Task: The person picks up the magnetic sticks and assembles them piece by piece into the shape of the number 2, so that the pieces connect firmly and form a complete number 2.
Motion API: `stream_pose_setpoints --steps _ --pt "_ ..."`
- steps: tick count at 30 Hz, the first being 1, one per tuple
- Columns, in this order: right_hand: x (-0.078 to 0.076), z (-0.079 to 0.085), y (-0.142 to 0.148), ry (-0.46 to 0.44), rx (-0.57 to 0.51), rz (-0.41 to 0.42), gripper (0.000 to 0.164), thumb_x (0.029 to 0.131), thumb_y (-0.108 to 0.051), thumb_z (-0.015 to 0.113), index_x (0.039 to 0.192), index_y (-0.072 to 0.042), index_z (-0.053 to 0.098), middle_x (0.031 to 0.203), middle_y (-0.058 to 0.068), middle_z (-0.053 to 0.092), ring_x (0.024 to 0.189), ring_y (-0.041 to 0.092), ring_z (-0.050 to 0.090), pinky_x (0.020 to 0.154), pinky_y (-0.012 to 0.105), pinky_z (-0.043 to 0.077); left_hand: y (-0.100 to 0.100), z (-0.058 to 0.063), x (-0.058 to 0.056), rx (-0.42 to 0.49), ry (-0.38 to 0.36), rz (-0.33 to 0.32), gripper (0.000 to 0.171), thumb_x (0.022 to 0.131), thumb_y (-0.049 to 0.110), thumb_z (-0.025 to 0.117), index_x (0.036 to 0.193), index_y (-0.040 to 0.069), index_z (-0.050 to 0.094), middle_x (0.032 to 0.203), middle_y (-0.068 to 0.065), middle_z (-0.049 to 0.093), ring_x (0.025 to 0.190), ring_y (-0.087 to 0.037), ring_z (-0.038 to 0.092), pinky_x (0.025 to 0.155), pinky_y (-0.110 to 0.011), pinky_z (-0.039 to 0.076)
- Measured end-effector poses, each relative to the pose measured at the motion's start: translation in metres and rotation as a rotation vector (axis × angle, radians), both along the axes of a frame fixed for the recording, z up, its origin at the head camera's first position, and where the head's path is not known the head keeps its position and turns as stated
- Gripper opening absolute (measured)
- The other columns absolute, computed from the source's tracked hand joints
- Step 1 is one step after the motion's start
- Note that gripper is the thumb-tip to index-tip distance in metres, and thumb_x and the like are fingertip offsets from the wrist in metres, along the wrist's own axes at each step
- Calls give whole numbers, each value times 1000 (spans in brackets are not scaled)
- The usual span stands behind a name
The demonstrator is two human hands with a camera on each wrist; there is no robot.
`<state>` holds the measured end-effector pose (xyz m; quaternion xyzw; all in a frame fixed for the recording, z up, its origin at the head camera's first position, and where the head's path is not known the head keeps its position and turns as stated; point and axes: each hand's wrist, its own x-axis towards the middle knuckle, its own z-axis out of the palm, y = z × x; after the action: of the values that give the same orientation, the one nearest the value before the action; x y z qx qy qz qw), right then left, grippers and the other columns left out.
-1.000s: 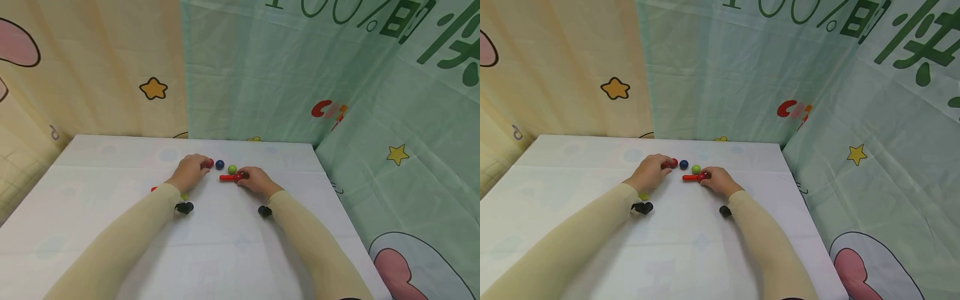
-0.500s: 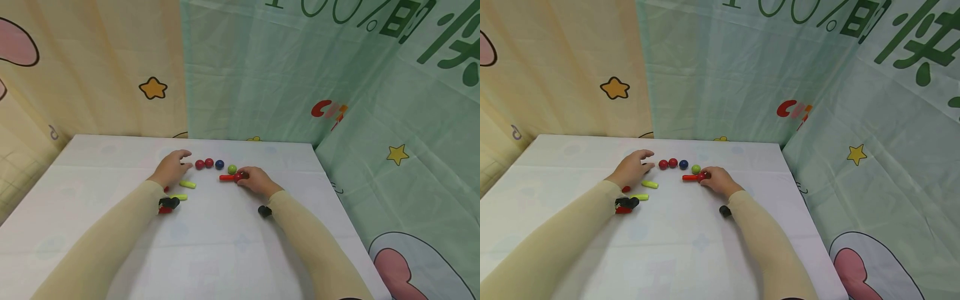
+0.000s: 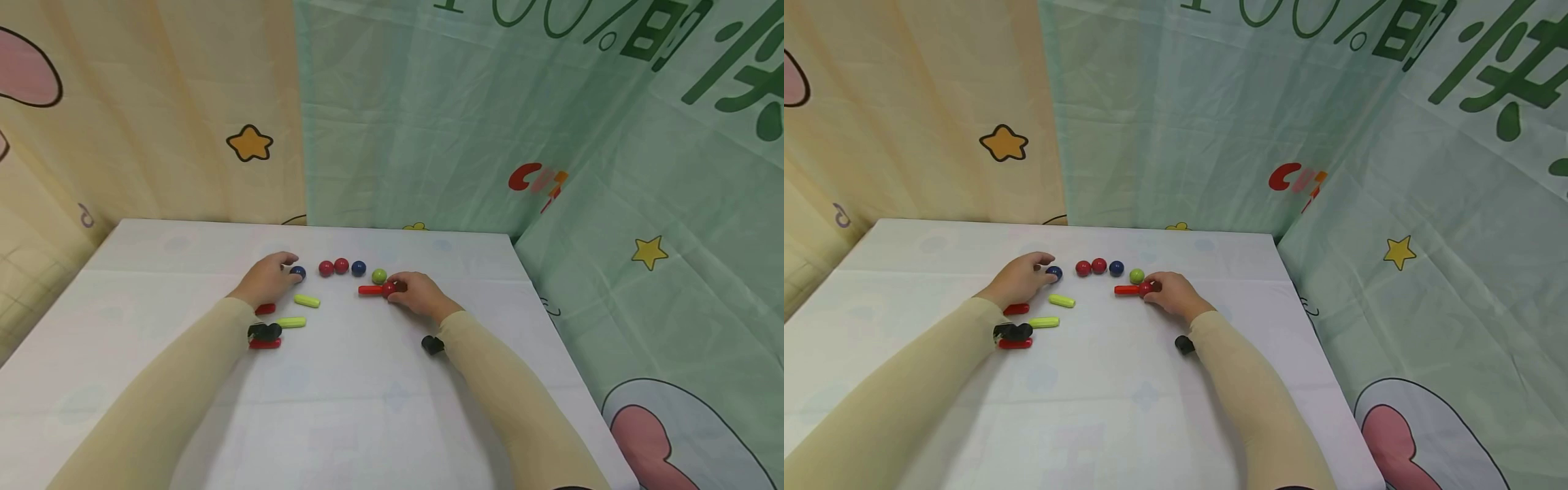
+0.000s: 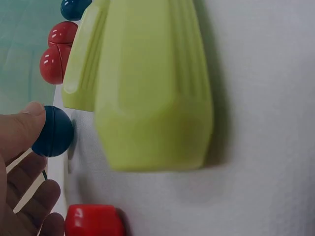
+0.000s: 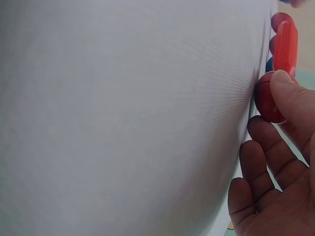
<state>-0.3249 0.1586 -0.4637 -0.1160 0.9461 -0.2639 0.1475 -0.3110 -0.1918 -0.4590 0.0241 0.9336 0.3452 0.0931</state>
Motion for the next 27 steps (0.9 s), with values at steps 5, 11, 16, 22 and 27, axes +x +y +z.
stream_pose_setpoints --steps 5,11,16,22,27 --pt "1 1 0 4 4 0 44 98 -26 77 139 -17 66 132 3 68 121 23 59 113 43 49 -1 -1 3 -18 -10 0 56 106 29 63 155 9 47 161 -20 46 148 -43 41 123 -63 33" --pt "3 2 -1 -10 -6 -18 44 98 -26 77 140 -17 66 135 4 67 123 23 59 114 43 49 0 -3 3 -26 -5 -5 54 106 28 63 154 9 48 158 -22 47 144 -43 44 122 -63 33" --pt "3 2 -1 -18 -6 -28 45 98 -26 77 141 -19 65 136 3 66 124 23 58 114 43 49 0 -5 2 -26 1 -7 52 106 27 63 153 9 49 156 -24 50 142 -44 46 121 -64 34" --pt "3 3 -1 -19 1 -31 45 98 -27 77 141 -19 65 134 3 66 122 23 58 112 42 50 0 -7 0 -40 17 -13 50 106 26 63 151 9 52 152 -25 54 139 -44 50 120 -64 36" --pt "3 3 -2 -15 0 -26 45 98 -26 77 141 -18 65 134 4 67 122 23 59 113 43 50 1 -7 0 -44 19 -10 50 106 26 62 151 9 52 148 -25 57 138 -43 52 120 -64 37"
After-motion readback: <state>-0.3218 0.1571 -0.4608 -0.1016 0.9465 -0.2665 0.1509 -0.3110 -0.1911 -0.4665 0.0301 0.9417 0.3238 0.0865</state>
